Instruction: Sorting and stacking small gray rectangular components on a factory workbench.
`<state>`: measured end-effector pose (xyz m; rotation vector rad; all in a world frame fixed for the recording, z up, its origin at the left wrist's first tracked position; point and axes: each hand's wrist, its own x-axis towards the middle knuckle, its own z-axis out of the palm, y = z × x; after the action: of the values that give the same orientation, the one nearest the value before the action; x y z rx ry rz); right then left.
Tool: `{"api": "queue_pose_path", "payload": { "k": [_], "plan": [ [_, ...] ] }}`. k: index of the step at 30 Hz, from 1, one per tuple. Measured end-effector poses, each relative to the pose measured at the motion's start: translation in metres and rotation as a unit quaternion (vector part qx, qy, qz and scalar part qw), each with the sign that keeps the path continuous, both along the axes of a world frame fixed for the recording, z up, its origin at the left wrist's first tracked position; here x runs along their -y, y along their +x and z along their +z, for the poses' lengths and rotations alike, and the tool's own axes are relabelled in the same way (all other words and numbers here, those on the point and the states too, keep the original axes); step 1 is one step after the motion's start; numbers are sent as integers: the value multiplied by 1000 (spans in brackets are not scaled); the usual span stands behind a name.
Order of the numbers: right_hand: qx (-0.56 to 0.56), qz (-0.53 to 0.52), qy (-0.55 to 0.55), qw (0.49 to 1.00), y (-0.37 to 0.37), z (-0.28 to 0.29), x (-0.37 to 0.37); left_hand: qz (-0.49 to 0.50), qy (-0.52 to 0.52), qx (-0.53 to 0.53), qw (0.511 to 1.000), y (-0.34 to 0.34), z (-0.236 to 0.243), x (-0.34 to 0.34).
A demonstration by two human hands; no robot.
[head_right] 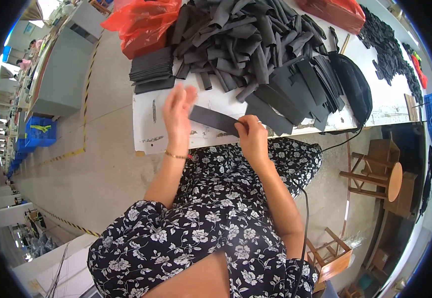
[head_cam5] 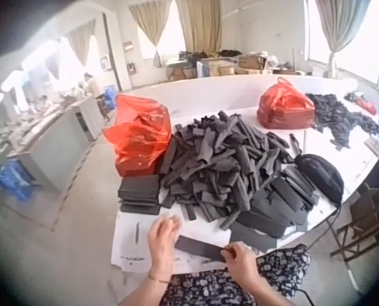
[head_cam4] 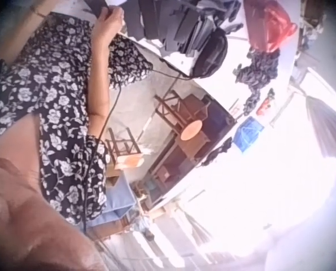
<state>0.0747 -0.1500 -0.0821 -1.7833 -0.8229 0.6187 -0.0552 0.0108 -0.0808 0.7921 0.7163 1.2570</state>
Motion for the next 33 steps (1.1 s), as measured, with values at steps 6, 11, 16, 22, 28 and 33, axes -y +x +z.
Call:
{"api": "queue_pose_path", "payload": {
  "k": [6,11,16,22,28,33],
  "plan": [
    [449,1,-111,887,31,20,14,-103,141,-407,897,44,8,-53],
    [608,139,-138,769,50,-2,25,-53,182,-545,817,72,-25,-71],
    [647,159,-94,740,65,-9,27,-73,5,-307,949,61,-12,-68],
    [325,-32,136,935,75,44,9,-151,-143,-66,976,22,4,-40],
    [121,47,88,988,37,61,16,-224,-241,89,940,19,16,-15],
    [263,95,92,956,25,59,22,-237,-297,110,918,21,17,-9]
  ]
}}
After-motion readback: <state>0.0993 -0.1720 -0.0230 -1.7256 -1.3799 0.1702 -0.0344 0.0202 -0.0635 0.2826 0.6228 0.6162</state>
